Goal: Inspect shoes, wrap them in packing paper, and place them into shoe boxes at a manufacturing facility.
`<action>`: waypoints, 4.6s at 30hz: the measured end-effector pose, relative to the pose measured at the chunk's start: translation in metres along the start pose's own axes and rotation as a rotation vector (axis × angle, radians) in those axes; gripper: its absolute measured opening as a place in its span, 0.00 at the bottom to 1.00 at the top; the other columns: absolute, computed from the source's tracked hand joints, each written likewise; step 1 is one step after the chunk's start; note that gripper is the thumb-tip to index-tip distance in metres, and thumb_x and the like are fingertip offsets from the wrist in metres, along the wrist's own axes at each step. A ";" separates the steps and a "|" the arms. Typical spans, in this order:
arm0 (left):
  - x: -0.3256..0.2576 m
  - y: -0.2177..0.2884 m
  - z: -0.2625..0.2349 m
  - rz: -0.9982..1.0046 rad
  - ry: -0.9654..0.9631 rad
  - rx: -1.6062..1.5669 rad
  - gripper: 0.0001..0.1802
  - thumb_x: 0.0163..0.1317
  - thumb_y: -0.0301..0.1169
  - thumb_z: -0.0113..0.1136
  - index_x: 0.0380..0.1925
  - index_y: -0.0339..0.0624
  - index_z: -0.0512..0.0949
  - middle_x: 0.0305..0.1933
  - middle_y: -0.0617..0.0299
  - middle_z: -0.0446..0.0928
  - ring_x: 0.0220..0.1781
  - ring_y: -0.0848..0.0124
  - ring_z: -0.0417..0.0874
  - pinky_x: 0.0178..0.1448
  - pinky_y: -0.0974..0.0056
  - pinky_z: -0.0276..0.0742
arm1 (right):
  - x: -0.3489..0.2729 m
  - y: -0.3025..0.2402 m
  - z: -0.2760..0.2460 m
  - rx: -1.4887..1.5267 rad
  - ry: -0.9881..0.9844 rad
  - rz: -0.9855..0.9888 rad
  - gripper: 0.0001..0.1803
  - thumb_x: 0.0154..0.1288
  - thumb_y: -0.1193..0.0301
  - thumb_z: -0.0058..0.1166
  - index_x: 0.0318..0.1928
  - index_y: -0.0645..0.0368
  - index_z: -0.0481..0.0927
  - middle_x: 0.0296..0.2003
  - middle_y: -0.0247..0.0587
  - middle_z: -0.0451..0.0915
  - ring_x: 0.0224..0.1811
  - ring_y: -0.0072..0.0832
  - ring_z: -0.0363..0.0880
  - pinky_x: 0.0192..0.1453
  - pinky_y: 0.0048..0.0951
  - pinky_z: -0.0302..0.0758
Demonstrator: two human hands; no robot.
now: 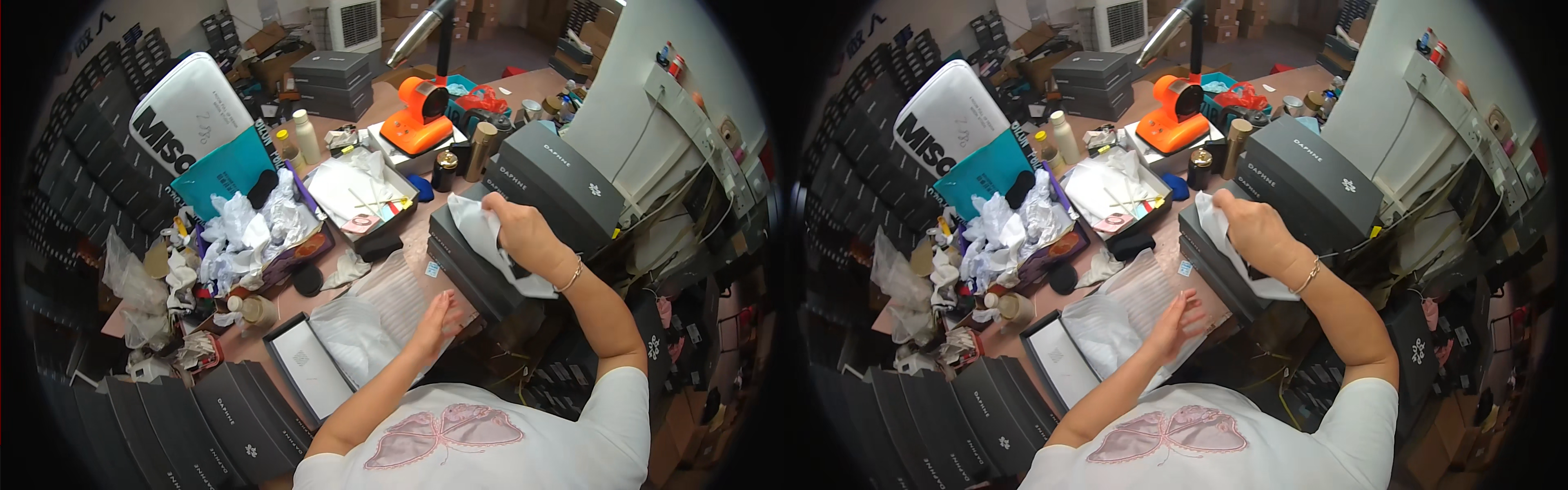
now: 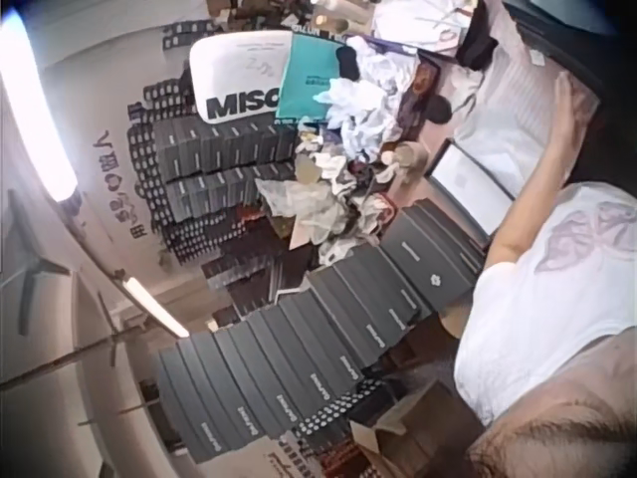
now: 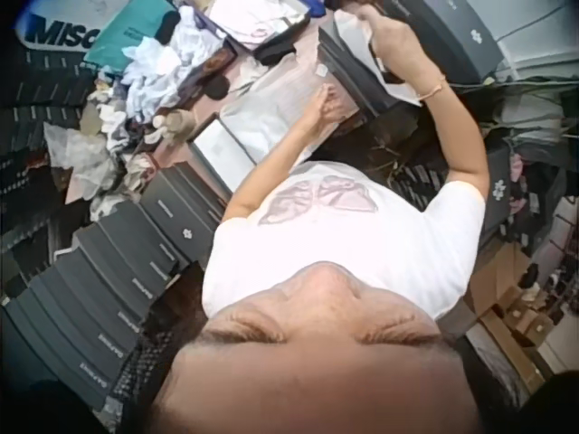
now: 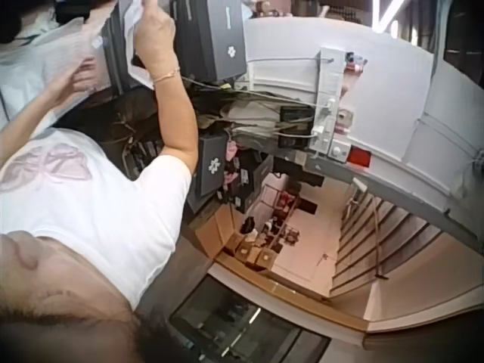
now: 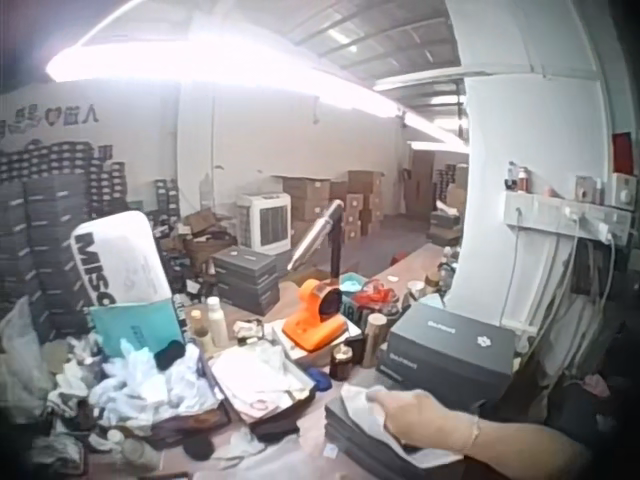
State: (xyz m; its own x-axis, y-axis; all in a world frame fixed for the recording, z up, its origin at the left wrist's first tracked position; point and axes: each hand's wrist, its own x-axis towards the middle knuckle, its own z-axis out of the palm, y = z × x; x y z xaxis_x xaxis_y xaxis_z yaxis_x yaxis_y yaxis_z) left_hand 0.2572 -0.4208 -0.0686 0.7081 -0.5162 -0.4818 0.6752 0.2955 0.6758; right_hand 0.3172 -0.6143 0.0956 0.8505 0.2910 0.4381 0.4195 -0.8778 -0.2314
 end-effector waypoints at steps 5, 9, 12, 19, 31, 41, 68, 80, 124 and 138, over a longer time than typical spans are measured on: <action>-0.058 0.006 0.002 -0.119 -0.231 -0.686 0.27 0.67 0.54 0.47 0.59 0.52 0.69 0.54 0.65 0.76 0.57 0.65 0.77 0.61 0.52 0.74 | -0.013 -0.105 0.026 0.584 -0.223 -0.068 0.15 0.56 0.82 0.50 0.45 0.61 0.76 0.33 0.53 0.79 0.35 0.47 0.80 0.40 0.36 0.77; -0.069 -0.054 -0.104 0.055 -0.113 -0.666 0.19 0.66 0.44 0.53 0.52 0.48 0.72 0.52 0.60 0.77 0.54 0.61 0.79 0.59 0.51 0.77 | -0.068 -0.149 0.076 0.937 -0.626 -0.074 0.13 0.59 0.80 0.47 0.46 0.61 0.75 0.33 0.47 0.79 0.33 0.36 0.80 0.41 0.30 0.76; -0.104 -0.097 -0.168 0.291 0.113 -0.845 0.24 0.64 0.43 0.55 0.57 0.45 0.70 0.57 0.54 0.73 0.58 0.60 0.76 0.60 0.53 0.75 | -0.100 -0.171 0.118 1.410 -1.134 0.326 0.10 0.65 0.77 0.44 0.46 0.59 0.75 0.30 0.34 0.76 0.31 0.18 0.76 0.37 0.22 0.73; -0.222 -0.027 -0.201 0.518 0.892 0.430 0.37 0.51 0.20 0.65 0.63 0.37 0.64 0.55 0.53 0.75 0.57 0.65 0.75 0.61 0.63 0.71 | -0.098 -0.131 0.136 2.238 -1.048 0.902 0.27 0.68 0.66 0.53 0.64 0.60 0.65 0.58 0.45 0.68 0.50 0.29 0.78 0.52 0.33 0.79; -0.028 -0.055 -0.189 0.440 0.783 -0.029 0.30 0.63 0.26 0.52 0.66 0.35 0.61 0.63 0.53 0.68 0.64 0.65 0.70 0.64 0.64 0.68 | -0.171 -0.140 0.252 0.613 -0.514 0.104 0.26 0.59 0.70 0.58 0.53 0.75 0.67 0.45 0.68 0.73 0.43 0.59 0.77 0.44 0.46 0.77; -0.038 -0.103 -0.164 0.440 0.610 1.164 0.29 0.60 0.30 0.59 0.63 0.39 0.66 0.67 0.43 0.60 0.66 0.51 0.67 0.64 0.57 0.68 | -0.151 -0.101 0.209 0.646 -0.863 0.197 0.14 0.64 0.67 0.50 0.32 0.67 0.79 0.22 0.52 0.80 0.22 0.43 0.82 0.30 0.39 0.76; -0.236 -0.005 -0.123 0.791 0.574 0.034 0.17 0.67 0.37 0.57 0.47 0.33 0.73 0.43 0.61 0.79 0.41 0.78 0.79 0.45 0.73 0.74 | -0.109 -0.114 0.288 0.919 -0.922 -0.171 0.35 0.67 0.48 0.50 0.65 0.60 0.65 0.62 0.56 0.67 0.72 0.46 0.55 0.74 0.50 0.47; -0.121 -0.114 -0.190 0.329 0.668 0.238 0.29 0.67 0.36 0.56 0.62 0.29 0.63 0.56 0.47 0.73 0.57 0.63 0.75 0.59 0.62 0.71 | -0.135 -0.111 0.291 0.709 -0.551 0.471 0.31 0.64 0.54 0.54 0.57 0.67 0.73 0.49 0.64 0.77 0.52 0.47 0.78 0.55 0.40 0.72; 0.089 0.066 0.225 0.711 -0.195 0.460 0.39 0.64 0.46 0.57 0.69 0.39 0.56 0.71 0.49 0.58 0.71 0.58 0.60 0.72 0.50 0.53 | -0.211 0.295 -0.073 1.288 0.800 0.733 0.43 0.69 0.37 0.32 0.68 0.61 0.60 0.66 0.48 0.62 0.69 0.36 0.60 0.66 0.37 0.60; -0.323 0.066 0.123 1.331 0.054 0.978 0.09 0.52 0.28 0.55 0.34 0.42 0.77 0.25 0.64 0.70 0.26 0.68 0.75 0.58 0.51 0.71 | -0.148 -0.133 0.168 1.084 -0.829 0.138 0.16 0.67 0.67 0.55 0.48 0.67 0.78 0.37 0.42 0.82 0.38 0.25 0.80 0.45 0.26 0.76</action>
State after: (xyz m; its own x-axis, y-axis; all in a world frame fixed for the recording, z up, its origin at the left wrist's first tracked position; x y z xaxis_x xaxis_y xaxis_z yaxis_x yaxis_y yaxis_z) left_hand 0.0474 -0.3331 0.2002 0.6667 -0.2982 0.6830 -0.7357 -0.1168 0.6671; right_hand 0.1891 -0.4765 -0.0839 0.6834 0.7026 -0.1982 0.0262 -0.2949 -0.9552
